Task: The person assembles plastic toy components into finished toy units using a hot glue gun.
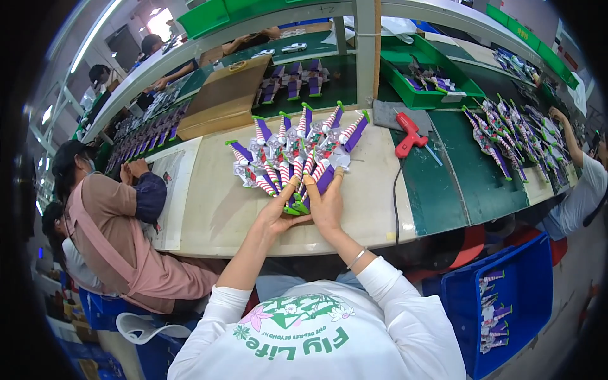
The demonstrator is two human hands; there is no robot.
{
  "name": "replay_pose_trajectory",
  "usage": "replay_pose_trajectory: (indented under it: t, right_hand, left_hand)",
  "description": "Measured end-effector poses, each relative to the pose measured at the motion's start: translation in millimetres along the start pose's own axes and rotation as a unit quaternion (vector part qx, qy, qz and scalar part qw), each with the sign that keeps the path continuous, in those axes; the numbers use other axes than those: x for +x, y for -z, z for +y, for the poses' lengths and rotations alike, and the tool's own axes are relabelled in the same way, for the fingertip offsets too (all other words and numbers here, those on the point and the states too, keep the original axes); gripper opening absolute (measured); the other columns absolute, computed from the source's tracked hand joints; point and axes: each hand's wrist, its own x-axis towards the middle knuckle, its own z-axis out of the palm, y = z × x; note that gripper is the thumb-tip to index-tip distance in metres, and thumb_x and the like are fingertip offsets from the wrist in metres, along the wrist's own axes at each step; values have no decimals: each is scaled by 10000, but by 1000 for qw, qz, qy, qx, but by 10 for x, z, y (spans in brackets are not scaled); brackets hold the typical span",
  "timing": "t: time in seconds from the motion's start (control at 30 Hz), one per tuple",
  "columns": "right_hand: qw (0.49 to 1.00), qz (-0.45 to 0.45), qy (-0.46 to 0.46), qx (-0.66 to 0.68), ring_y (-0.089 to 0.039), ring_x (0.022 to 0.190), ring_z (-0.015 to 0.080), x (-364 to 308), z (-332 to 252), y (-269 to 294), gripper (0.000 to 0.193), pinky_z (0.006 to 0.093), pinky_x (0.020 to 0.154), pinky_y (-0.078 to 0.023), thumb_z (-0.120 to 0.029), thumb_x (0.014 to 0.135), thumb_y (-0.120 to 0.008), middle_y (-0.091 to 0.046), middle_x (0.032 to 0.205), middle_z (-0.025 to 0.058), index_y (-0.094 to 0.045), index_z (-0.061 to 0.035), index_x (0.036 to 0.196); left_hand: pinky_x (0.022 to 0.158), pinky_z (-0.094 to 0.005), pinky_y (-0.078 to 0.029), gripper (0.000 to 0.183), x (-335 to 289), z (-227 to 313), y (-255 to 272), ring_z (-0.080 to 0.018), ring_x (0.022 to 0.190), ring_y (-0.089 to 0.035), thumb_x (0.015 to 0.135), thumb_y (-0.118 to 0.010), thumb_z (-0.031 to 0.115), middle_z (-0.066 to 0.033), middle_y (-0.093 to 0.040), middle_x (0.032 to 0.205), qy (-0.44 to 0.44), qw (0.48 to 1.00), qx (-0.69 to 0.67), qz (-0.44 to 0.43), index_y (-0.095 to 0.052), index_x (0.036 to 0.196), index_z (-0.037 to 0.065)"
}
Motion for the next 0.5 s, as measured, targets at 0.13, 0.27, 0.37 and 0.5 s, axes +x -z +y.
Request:
replay_pose_trajectory:
  t: [0.13,0.27,0.37,0.5]
  right_hand:
    - [996,4,-19,-82,-648,819,429,32,5,60,863,468,689,-495,-481,850,-664,-660,901,244,-285,70,1395]
    - [999,-11,3,-32,-650,654,330,33,76,74,835,423,566,-479,-441,846,-688,-632,737,158,-296,77,1371]
    - [999,-31,10,8,-642,561,252,21,20,106,833,368,506,-468,-395,842,-711,-630,693,117,-278,82,1370]
    - [997,-63,-32,-4,-618,488,199,64,-151,188,787,335,453,-449,-378,839,-722,-626,651,103,-301,75,1325]
  left_hand:
    - [898,-524,-536,454,17,13,72,-247,1094,-606,874,-714,302,-81,-622,1183,16,1000,-13,-15,-559,1260,122]
    - [834,-435,-580,305,51,13,83,-231,990,-646,853,-715,143,-85,-654,1085,25,999,40,-15,-631,1130,45]
    - [749,-386,-607,292,77,31,127,-247,866,-673,850,-719,136,-109,-661,1019,48,996,63,-30,-633,1101,16]
    - [741,-394,-609,255,56,27,79,-248,853,-671,846,-720,132,-104,-663,1010,28,997,61,-36,-653,1064,17]
